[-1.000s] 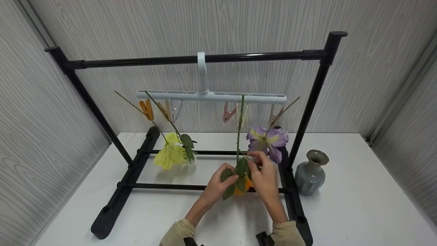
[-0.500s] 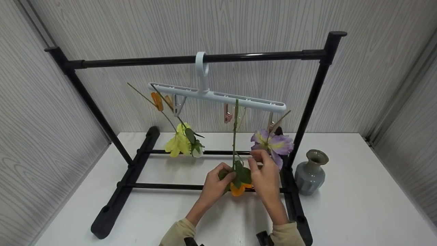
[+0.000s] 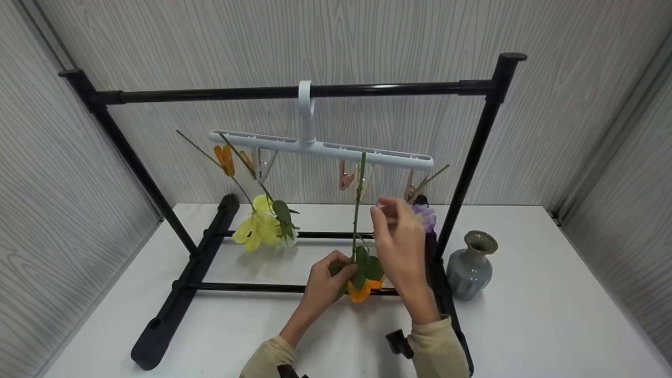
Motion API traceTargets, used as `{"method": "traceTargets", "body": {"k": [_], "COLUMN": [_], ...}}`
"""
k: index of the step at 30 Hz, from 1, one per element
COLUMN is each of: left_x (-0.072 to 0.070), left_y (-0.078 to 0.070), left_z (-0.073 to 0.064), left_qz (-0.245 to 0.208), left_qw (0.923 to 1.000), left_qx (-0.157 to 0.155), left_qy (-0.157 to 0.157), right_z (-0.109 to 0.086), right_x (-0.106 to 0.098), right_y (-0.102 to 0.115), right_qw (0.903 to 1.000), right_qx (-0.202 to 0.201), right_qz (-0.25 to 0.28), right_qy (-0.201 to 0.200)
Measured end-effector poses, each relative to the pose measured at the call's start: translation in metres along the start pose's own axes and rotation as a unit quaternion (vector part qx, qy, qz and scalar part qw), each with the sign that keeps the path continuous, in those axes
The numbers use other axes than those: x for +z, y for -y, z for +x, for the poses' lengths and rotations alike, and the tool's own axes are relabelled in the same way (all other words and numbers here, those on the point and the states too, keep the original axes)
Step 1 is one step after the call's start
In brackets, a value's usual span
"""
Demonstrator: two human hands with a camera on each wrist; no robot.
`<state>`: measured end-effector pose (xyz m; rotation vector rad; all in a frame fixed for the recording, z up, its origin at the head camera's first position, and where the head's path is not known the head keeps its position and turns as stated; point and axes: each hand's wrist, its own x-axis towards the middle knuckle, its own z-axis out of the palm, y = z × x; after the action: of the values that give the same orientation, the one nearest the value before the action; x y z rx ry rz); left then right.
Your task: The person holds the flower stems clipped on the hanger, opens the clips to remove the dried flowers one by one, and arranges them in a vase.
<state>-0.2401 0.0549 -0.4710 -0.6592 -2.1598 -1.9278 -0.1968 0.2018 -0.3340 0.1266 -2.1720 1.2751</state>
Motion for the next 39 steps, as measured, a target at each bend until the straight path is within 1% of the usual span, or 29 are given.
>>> {"method": "traceTargets", "body": {"k": [6,11,16,21,28,31,36,39], "left_x": [0.0,-0.001,0.0,0.0,0.0,-0.001,0.0,0.0], "left_y": [-0.003,-0.004,-0.006,-0.009,-0.009,-0.009,-0.01,-0.01], "left_z": [0.0,0.0,0.0,0.0,0.001,0.0,0.0,0.001], "left_qz": [0.006,0.012,0.036,0.052,0.062,0.072,0.11,0.116], "left_qw": [1.0,0.9999,0.999,0.9975,0.996,0.9951,0.9901,0.9883], "left_qx": [0.0,0.006,0.016,0.024,0.041,0.045,0.073,0.083], "left_qy": [0.006,0.007,0.019,0.041,0.049,0.051,0.048,0.052], "right_z": [0.027,0.042,0.05,0.054,0.06,0.062,0.063,0.062], "right_x": [0.006,0.015,0.022,0.026,0.028,0.028,0.028,0.027], "right_y": [0.013,0.019,0.021,0.024,0.023,0.022,0.019,0.018], "right_qw": [0.9983,0.9964,0.9886,0.9822,0.971,0.9693,0.9742,0.9758], "right_qx": [-0.037,-0.036,-0.023,-0.01,-0.039,-0.043,-0.049,-0.053], "right_qz": [-0.044,-0.077,-0.148,-0.187,-0.236,-0.242,-0.22,-0.212], "right_qy": [-0.011,0.004,0.008,0.007,-0.004,0.003,0.011,0.01]}}
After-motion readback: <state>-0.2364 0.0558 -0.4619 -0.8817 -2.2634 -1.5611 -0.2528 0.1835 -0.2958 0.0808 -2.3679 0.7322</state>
